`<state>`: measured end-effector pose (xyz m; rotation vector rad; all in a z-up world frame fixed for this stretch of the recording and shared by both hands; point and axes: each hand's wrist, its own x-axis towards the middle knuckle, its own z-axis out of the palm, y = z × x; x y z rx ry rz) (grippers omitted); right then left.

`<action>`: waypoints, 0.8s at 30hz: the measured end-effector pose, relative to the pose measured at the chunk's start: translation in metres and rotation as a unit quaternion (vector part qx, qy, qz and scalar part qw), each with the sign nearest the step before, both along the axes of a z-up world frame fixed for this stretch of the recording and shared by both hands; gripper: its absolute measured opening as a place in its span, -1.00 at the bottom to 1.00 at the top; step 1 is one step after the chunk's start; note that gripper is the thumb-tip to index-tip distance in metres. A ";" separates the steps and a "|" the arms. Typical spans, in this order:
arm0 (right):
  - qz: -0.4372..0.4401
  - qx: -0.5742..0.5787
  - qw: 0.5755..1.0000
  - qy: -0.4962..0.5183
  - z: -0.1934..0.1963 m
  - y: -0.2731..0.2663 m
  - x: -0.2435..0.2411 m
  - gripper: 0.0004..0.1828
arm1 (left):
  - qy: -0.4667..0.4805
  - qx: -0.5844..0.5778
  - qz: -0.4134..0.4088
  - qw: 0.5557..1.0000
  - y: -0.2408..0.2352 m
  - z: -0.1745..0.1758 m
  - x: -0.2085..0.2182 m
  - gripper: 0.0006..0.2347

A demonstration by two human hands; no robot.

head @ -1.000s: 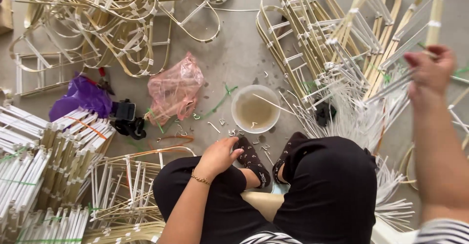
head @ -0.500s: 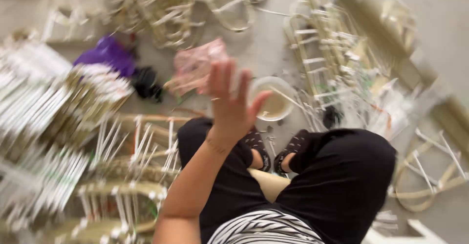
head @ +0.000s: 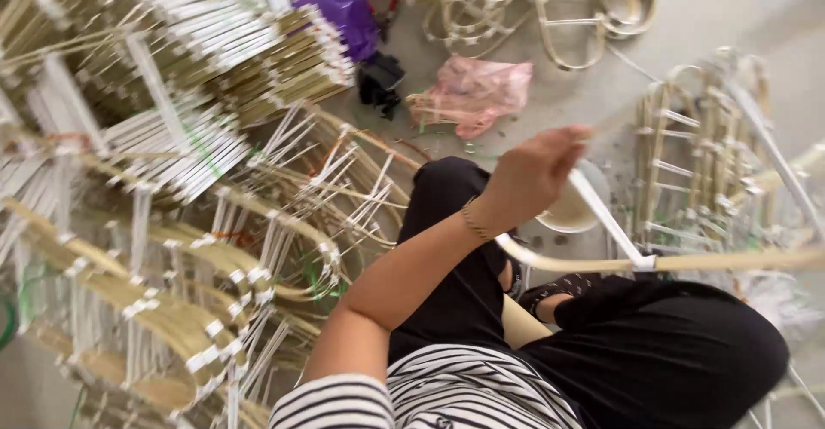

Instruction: The recorder is assembling wooden or bamboo structures, dipping stick ends into a liquid adhesive and using shears to trim components.

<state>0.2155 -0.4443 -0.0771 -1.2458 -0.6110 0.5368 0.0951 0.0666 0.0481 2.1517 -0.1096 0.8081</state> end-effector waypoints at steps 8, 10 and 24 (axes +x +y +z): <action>-0.115 -0.103 0.985 0.082 0.123 0.218 -0.156 -0.17 | 0.175 -0.423 -0.106 0.883 -0.017 -0.041 -0.024 -0.73; -0.148 -0.142 0.976 0.073 0.119 0.222 -0.152 -0.44 | 0.146 -0.486 -0.161 0.846 -0.012 -0.028 -0.031 -0.67; -0.226 -0.208 0.951 0.015 0.144 0.200 -0.179 -0.71 | 0.235 -0.532 -0.301 0.756 -0.001 -0.010 -0.052 -0.59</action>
